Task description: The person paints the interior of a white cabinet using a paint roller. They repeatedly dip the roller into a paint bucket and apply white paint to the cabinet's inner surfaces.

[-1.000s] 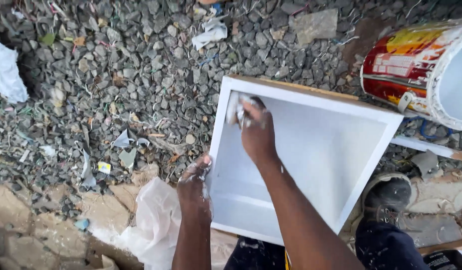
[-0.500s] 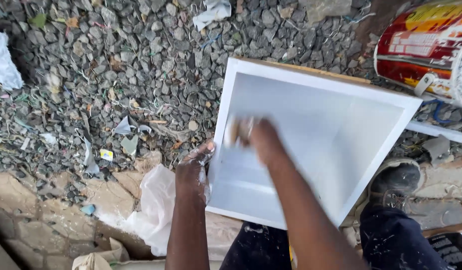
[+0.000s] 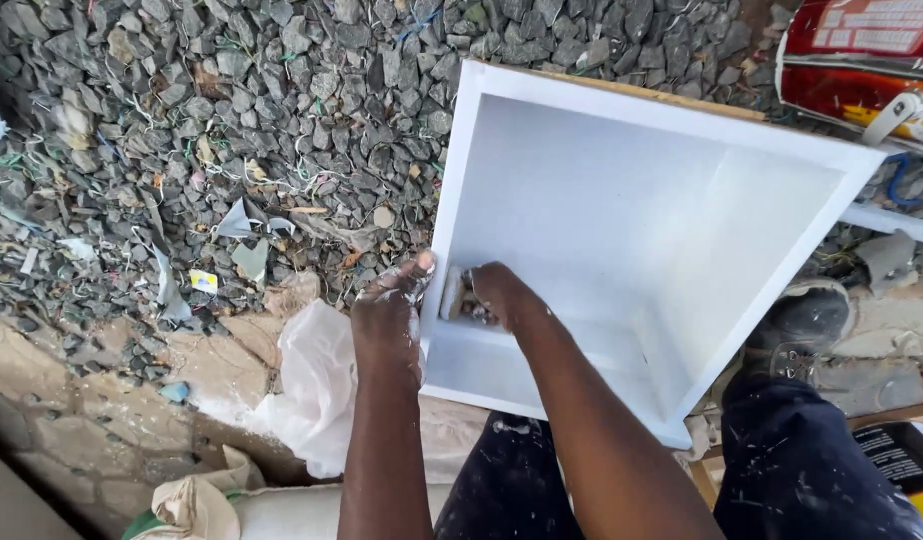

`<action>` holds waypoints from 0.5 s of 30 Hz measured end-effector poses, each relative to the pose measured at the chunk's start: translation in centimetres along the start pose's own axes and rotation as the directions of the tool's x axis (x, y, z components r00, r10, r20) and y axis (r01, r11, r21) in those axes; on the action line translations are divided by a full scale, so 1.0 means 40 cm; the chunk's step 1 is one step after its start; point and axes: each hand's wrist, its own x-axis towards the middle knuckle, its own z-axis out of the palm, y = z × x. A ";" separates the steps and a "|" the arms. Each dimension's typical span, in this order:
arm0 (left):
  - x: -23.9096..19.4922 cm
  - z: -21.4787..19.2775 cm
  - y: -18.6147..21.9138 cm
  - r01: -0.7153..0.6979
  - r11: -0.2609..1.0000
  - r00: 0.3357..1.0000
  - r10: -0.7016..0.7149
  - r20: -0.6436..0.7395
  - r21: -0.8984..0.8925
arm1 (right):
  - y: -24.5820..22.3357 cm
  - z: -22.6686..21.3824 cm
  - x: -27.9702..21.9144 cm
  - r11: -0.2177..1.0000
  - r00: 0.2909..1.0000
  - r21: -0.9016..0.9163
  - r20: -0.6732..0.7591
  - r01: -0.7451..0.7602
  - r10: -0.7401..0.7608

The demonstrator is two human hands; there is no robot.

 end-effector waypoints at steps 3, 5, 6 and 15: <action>0.004 -0.049 -0.013 0.088 0.947 0.995 -0.097 -0.014 -0.310 | -0.131 0.018 -0.266 1.000 0.998 0.017 0.055 0.008 -0.009; -0.037 -0.079 -0.013 0.135 0.854 0.990 -0.141 0.026 -0.502 | -0.107 0.017 -0.383 0.998 0.994 0.056 0.101 -0.040 0.034; -0.067 -0.090 -0.010 0.204 0.641 0.976 -0.195 0.100 -0.740 | -0.052 0.003 -0.355 0.993 0.989 0.111 0.147 -0.029 0.013; -0.230 -0.165 0.015 0.355 0.245 0.916 -0.286 0.282 -0.902 | -0.046 0.012 -0.317 0.982 0.999 0.184 0.039 -0.039 0.032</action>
